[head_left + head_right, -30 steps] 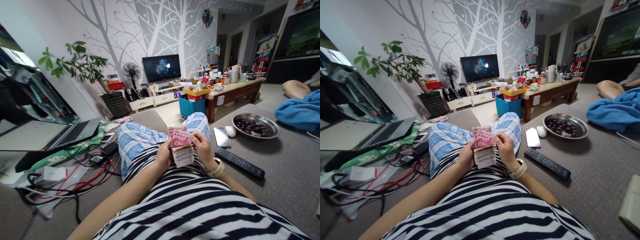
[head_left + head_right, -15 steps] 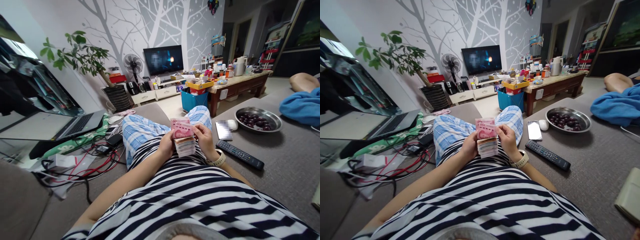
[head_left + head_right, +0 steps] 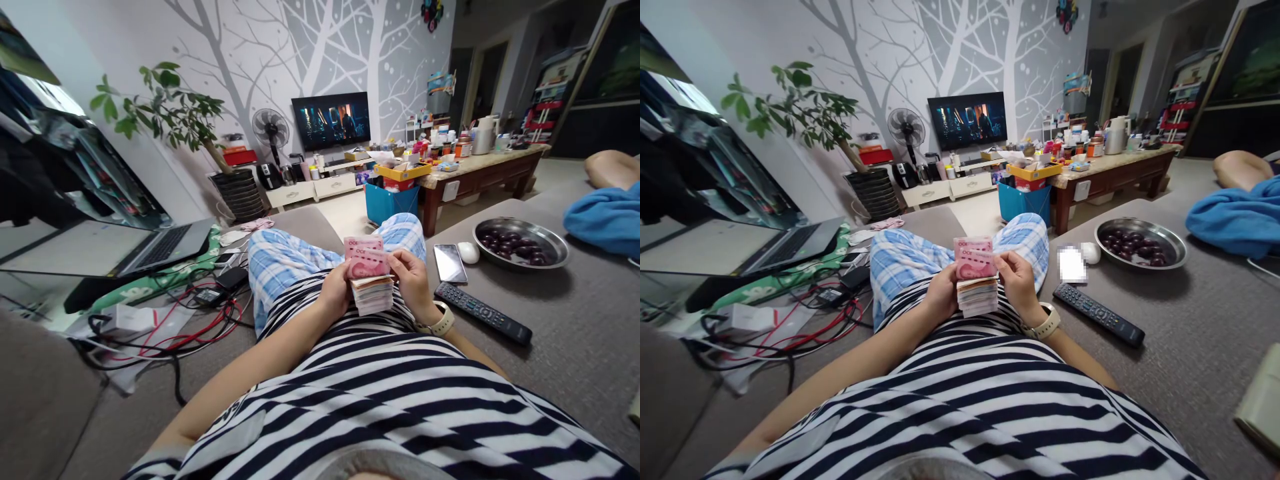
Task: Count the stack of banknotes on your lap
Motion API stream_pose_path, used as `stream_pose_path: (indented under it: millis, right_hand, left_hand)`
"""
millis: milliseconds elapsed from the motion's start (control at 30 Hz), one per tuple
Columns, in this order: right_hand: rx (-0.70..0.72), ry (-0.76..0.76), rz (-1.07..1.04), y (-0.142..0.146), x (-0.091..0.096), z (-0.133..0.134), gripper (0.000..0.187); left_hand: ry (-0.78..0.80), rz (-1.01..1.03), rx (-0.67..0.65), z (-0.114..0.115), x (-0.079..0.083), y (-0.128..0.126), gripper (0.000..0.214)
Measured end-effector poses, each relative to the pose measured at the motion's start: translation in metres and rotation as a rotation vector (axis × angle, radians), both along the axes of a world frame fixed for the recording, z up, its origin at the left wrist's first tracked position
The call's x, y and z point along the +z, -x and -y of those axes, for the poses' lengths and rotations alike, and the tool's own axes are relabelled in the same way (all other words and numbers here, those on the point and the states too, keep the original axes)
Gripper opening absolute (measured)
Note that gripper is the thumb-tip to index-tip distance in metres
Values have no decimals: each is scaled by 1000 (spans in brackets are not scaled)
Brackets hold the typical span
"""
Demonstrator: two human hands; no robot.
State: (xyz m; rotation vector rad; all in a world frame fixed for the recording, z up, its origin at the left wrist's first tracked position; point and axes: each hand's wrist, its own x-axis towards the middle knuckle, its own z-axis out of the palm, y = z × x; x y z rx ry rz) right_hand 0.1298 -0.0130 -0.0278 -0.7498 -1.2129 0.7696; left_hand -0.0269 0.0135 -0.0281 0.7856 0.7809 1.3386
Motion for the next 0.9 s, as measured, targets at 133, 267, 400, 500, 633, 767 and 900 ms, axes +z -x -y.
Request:
stream_pose_path:
  millis: [133,267,400,500,633,767,900]
  right_hand:
    - [3,-3,-18,1,-2,-1,34]
    - [64,6,-84,2,-2,-3,36]
    - [37,-11,-35,0,-1,-3,32]
    - [21,4,-41,-1,-1,-5,31]
    - [22,20,-75,-2,-4,-9,30]
    - [25,32,-66,-3,-6,-11,33]
    - [18,25,-52,-3,-6,-11,33]
  left_hand:
    - [-17,-3,-43,-2,-2,1,25]
    - [10,13,-74,-4,-2,1,25]
    - [7,1,-75,-3,2,1,23]
    - [8,-37,-41,-1,4,1,19]
    - [10,-94,-31,2,7,2,19]
    - [-11,-126,-34,6,9,2,20]
    - [-35,-139,-57,9,12,2,24]
